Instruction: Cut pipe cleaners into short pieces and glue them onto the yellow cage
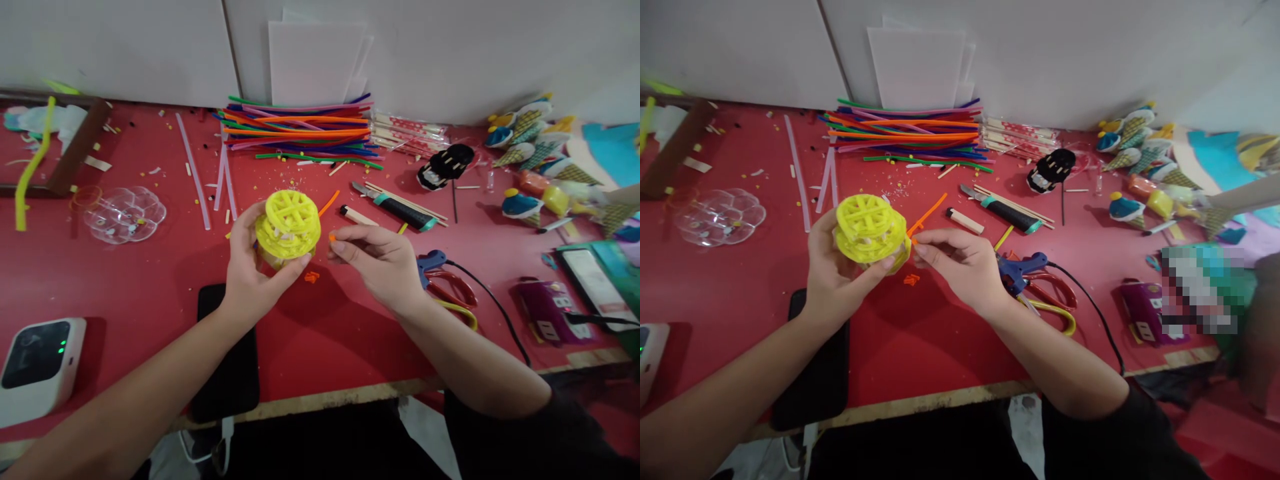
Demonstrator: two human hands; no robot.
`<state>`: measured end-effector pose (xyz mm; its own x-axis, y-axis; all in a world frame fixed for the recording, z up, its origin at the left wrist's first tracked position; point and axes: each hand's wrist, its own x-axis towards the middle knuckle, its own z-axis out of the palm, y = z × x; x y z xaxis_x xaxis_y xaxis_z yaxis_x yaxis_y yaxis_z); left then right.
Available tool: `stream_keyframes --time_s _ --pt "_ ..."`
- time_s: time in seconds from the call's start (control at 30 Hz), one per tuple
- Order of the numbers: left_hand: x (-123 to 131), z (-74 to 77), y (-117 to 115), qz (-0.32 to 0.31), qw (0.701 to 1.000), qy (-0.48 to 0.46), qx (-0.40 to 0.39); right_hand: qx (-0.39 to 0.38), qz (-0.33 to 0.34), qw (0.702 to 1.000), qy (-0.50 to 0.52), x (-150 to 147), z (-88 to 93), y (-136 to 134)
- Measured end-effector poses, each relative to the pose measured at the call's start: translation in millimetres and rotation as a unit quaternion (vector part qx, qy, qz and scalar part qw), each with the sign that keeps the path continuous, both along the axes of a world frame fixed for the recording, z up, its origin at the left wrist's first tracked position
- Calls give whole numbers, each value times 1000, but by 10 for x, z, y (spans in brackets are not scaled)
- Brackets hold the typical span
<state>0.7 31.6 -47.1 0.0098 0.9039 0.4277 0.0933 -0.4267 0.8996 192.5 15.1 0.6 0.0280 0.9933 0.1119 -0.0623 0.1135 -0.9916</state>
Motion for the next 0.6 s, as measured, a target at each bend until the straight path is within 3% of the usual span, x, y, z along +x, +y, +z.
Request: stream_keyframes --time_s 0.27,0.43,0.6 --pt "-4 33 -1 4 999 39 28 42 -47 998 -21 -36 35 -85" --pt "-9 47 -17 11 999 33 11 57 -43 994 -78 -49 36 -109" --pt "-17 44 -26 3 997 66 43 57 -33 993 -100 -63 23 -117"
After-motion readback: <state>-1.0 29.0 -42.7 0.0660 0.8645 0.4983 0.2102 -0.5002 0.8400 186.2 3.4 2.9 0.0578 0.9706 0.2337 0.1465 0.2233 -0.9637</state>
